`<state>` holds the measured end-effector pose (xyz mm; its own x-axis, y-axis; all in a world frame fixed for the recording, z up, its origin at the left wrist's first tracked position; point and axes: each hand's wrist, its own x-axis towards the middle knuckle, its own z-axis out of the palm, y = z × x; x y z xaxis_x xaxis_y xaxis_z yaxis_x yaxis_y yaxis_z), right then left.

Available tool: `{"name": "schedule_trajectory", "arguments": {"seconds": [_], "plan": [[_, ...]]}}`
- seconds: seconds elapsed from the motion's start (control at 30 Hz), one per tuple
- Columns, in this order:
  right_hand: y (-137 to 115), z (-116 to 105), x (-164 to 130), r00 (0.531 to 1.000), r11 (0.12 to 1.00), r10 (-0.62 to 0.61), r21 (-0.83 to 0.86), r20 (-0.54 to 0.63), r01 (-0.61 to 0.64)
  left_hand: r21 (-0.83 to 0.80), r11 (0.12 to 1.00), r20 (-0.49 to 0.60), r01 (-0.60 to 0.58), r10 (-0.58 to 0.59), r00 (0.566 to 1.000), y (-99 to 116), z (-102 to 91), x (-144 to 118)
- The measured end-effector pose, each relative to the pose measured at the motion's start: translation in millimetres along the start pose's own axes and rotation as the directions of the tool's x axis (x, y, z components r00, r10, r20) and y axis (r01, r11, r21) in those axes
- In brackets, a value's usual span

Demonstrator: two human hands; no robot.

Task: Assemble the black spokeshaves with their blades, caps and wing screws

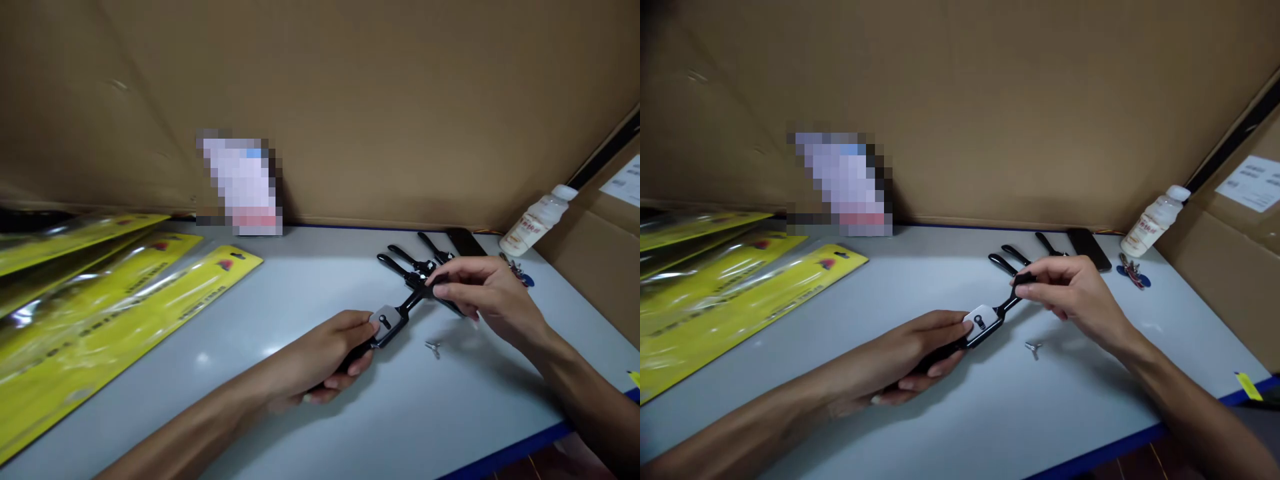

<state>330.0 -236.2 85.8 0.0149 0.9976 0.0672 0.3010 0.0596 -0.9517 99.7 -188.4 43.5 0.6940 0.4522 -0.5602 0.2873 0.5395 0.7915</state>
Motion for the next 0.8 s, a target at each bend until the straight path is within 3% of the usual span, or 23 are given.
{"name": "schedule_trajectory", "arguments": {"seconds": [0.1,0.2,0.43,0.67,0.8], "plan": [[-1.3,-0.5,-1.9,0.978,0.964,0.097,0.227,0.186,-0.139,0.049,0.998,0.008,0.032,-0.032,0.999,-0.5,-0.1,-0.3],[0.5,0.4,0.2,0.940,0.934,0.093,0.299,0.328,-0.197,0.066,0.997,-0.012,0.048,-0.047,0.999,-1.4,-1.1,0.4],[6.2,16.9,2.5,0.965,0.992,0.120,0.006,0.235,-0.125,0.050,0.998,-0.013,0.036,-0.036,0.999,-0.2,0.6,-0.4],[10.7,26.9,0.8,0.988,0.968,-0.058,-0.234,0.142,0.091,0.071,0.997,-0.002,0.008,-0.008,1.000,-0.6,2.4,0.3],[10.3,23.6,2.0,0.988,0.931,-0.117,-0.334,0.106,0.146,0.072,0.997,-0.003,0.011,-0.010,1.000,0.7,3.4,0.1]]}}
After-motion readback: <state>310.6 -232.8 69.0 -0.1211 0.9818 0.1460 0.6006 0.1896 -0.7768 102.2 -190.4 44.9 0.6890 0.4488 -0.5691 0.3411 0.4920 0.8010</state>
